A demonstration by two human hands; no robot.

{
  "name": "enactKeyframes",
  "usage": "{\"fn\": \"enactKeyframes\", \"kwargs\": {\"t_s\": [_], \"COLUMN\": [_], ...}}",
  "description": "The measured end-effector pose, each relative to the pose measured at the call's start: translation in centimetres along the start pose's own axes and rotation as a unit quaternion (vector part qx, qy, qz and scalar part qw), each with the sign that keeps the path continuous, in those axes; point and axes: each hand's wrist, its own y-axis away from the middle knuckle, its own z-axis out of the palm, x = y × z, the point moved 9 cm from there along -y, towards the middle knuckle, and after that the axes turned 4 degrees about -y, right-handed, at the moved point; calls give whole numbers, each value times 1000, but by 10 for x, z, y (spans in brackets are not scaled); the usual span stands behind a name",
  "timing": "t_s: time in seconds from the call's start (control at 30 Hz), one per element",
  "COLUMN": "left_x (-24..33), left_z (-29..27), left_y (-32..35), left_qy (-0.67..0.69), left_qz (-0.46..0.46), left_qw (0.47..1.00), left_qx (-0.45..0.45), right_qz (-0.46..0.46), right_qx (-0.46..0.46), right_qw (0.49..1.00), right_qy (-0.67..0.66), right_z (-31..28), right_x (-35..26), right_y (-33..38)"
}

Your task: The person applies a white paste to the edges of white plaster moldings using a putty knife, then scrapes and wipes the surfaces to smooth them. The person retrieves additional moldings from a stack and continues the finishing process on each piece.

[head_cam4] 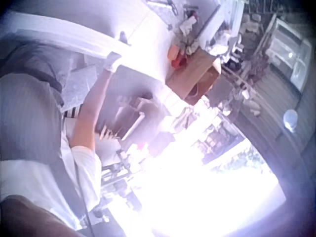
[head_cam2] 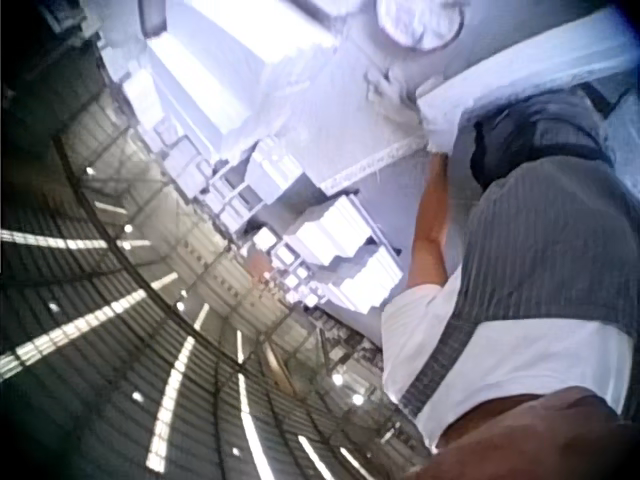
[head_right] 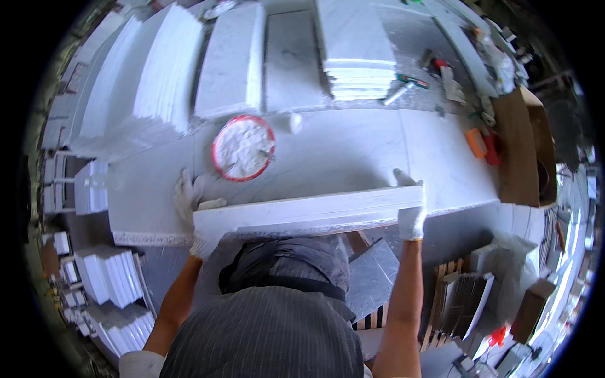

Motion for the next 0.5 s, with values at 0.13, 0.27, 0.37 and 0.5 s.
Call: {"fn": "enactKeyframes", "kwargs": {"t_s": [0.13,0.27,0.37,0.5], "left_x": [37,83,75,68], "left_z": [8,3,4,4], "left_y": [-1,-3,-4,4], "left_qy": [80,-26,-10,60], "left_qz": [19,165,143,34], "left_qw": [997,986,990,998], "left_qx": [6,25,16,-5], "right_qz": [-17,-46,-48,-34], "right_qx": [96,114,124,153], "right_qw": [994,990,988,975], "right_qy": [-52,-76,-73,-155], "right_z": [-13,-13,-13,-20], "right_x": [2,0,3,14], "right_y": [6,5,2,2]}}
